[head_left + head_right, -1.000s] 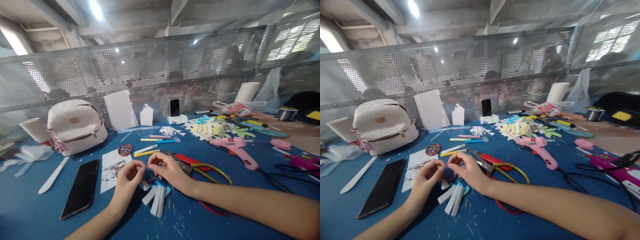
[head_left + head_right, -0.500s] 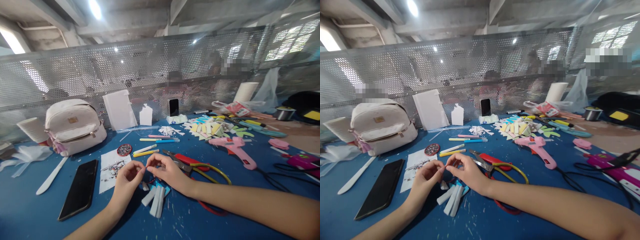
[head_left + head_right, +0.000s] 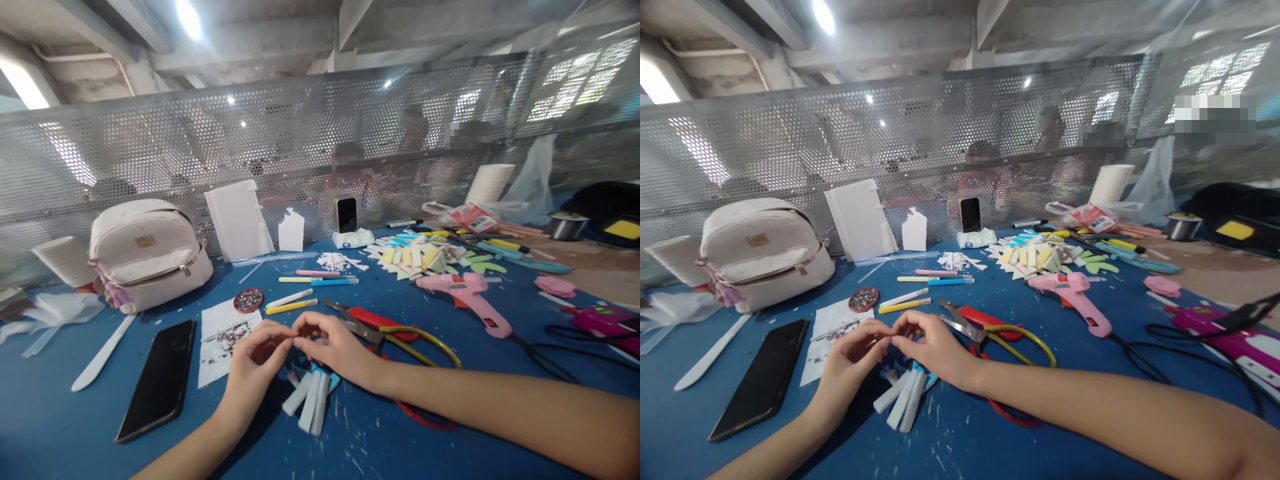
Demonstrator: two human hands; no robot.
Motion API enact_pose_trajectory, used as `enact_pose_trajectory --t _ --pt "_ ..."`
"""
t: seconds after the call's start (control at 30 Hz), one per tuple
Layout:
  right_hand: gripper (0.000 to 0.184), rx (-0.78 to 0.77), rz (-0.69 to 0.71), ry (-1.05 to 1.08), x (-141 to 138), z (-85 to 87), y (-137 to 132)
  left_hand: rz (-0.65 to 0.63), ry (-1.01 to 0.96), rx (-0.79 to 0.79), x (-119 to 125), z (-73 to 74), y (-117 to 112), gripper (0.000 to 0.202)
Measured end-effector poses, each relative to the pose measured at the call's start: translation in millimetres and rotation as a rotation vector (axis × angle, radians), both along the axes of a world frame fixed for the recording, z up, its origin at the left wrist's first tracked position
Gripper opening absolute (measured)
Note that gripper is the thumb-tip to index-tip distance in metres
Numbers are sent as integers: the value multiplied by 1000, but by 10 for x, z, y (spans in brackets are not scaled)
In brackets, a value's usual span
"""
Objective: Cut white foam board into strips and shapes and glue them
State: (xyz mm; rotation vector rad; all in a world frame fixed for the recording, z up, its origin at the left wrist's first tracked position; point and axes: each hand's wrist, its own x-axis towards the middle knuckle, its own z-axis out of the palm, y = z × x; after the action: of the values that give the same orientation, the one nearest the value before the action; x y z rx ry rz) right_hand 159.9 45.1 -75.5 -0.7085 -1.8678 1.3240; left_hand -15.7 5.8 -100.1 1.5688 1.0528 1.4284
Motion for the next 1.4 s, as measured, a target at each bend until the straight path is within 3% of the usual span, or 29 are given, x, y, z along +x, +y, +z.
enact_pose_trajectory --t 0.43,0.5,0.6,0.7,0.77,0.97,1.1,1.4 --pt "12 84 -22 -41 14 25 -57 67 17 44 6 30 -24 9" --pt "15 150 -70 -58 54 122 -14 73 24 43 6 33 -26 8" --pt "16 269 -134 -140 204 407 181 78 31 43 6 32 -30 9" --pt "15 366 -120 -341 436 701 453 73 39 41 10 23 -27 9" --pt "20 411 -131 -504 579 793 600 75 41 40 15 20 -23 10" --pt "27 470 -88 -850 699 625 731 77 76 47 14 29 -19 11" --pt "31 517 -31 -919 656 528 719 78 96 53 -6 4 -14 12" --pt "35 583 -48 -1028 615 508 671 70 119 54 -20 -13 1 12"
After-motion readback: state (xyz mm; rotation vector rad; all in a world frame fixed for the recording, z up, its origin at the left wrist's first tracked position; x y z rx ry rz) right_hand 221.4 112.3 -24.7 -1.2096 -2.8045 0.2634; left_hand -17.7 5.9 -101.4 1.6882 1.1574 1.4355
